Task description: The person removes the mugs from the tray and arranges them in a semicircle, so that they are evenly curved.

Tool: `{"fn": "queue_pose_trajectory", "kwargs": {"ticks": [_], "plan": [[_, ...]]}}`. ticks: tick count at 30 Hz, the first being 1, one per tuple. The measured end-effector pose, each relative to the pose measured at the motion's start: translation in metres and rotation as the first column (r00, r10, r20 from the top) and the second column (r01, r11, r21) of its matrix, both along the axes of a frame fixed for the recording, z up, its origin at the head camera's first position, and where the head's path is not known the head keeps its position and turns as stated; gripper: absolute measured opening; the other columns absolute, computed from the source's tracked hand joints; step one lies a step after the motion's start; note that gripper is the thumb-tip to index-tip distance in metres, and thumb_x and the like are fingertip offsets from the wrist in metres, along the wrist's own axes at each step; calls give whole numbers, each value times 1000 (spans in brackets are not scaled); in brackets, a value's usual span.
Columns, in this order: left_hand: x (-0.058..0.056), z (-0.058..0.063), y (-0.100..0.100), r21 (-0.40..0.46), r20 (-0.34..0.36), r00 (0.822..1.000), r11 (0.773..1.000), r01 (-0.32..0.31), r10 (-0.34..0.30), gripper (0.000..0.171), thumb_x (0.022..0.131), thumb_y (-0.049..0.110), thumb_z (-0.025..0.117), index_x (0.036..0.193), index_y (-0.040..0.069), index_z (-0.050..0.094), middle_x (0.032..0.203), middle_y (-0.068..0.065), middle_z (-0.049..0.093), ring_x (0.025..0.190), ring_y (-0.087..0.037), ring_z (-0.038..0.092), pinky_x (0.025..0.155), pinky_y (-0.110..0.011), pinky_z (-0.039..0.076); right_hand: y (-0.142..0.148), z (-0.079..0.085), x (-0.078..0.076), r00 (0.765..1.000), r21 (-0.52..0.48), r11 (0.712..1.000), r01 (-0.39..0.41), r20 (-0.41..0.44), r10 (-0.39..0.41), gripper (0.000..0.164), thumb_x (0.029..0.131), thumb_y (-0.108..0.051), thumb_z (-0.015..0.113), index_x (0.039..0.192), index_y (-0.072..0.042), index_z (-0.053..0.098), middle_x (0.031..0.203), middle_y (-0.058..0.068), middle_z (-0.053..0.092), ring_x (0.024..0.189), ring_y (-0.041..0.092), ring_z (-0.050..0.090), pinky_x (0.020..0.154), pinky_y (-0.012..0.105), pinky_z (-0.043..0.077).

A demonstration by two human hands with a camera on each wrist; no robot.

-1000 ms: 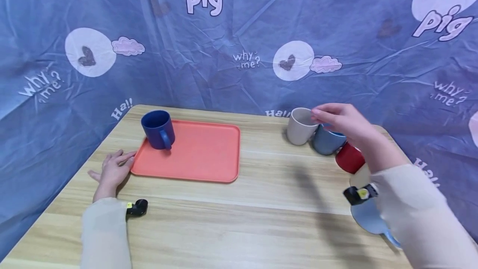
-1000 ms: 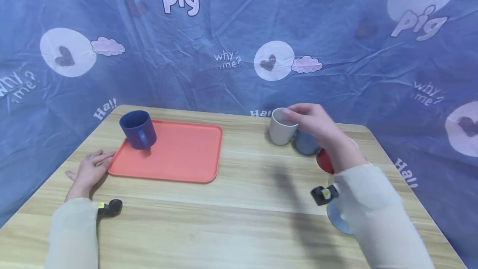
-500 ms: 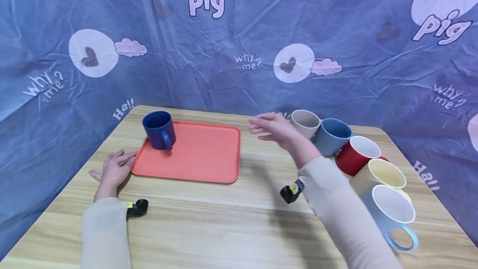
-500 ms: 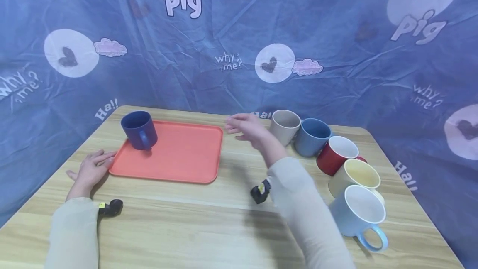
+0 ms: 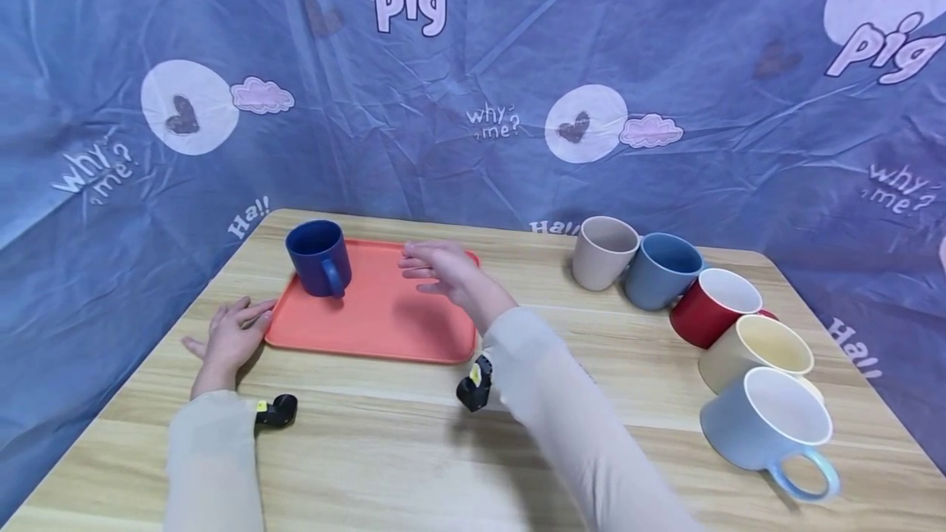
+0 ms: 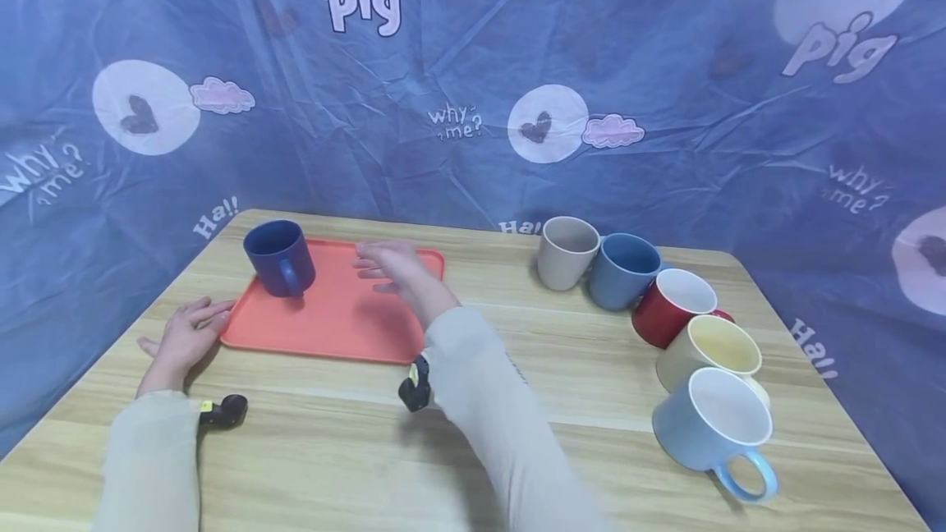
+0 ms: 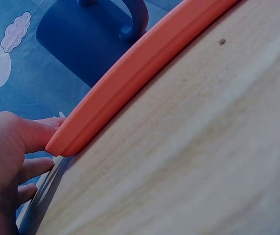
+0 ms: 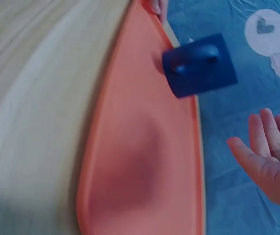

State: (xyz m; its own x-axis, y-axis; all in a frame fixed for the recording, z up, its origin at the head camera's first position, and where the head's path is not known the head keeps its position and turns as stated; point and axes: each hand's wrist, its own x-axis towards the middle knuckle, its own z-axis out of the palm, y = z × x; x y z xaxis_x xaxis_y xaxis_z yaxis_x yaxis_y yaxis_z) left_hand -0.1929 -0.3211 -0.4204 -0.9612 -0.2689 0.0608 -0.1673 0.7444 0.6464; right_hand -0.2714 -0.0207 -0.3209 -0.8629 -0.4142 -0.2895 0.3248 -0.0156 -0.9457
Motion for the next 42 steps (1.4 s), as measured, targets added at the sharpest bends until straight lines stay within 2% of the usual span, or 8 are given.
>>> {"fn": "queue_pose_trajectory", "kwargs": {"ticks": [7,15,21,27,32,42], "plan": [[1,-1,-1,-13,10,1000,1000,-9,9,47,90,40,37,121,7,49,135,-23,24,125,-41,1,76,-64,-26,-32,-6,2,1000,23,999,-26,1,26,38,84,-25,57,114,-3,53,97,8,62,101,24,53,92,45,34],[0,0,0,13,-9,1000,1000,-13,14,44,90,38,39,119,7,51,135,-22,25,125,-40,2,76,-60,-29,-53,-12,9,996,77,994,-77,-42,81,38,86,-26,53,118,-6,51,109,10,57,110,27,45,92,45,33],[-1,-1,0,9,7,1000,1000,-5,5,45,90,38,38,120,7,50,135,-22,24,125,-40,0,77,-61,-28,-64,-16,11,991,100,989,-106,-66,113,35,87,-25,52,117,-6,51,115,8,53,114,28,40,93,48,30],[-1,-2,0,14,-15,1000,1000,-4,4,44,90,37,39,119,6,51,135,-23,25,125,-41,2,76,-61,-29,-75,-18,13,993,137,987,-79,-78,90,41,85,-30,54,119,-8,48,116,3,50,114,24,39,93,47,31],[0,-3,1,32,-59,998,999,-5,7,42,90,35,41,117,5,53,133,-23,28,124,-42,5,76,-59,-30,-83,-17,16,992,134,987,-90,-81,101,42,87,-31,50,121,-7,46,118,6,48,115,23,38,93,47,31],[-1,-4,-1,33,-51,999,999,-2,4,43,90,36,41,117,6,53,134,-22,27,125,-41,3,75,-58,-31,-89,-21,15,994,113,989,-97,-38,102,41,88,-28,49,122,-5,45,119,6,49,116,25,38,93,47,30]]}}
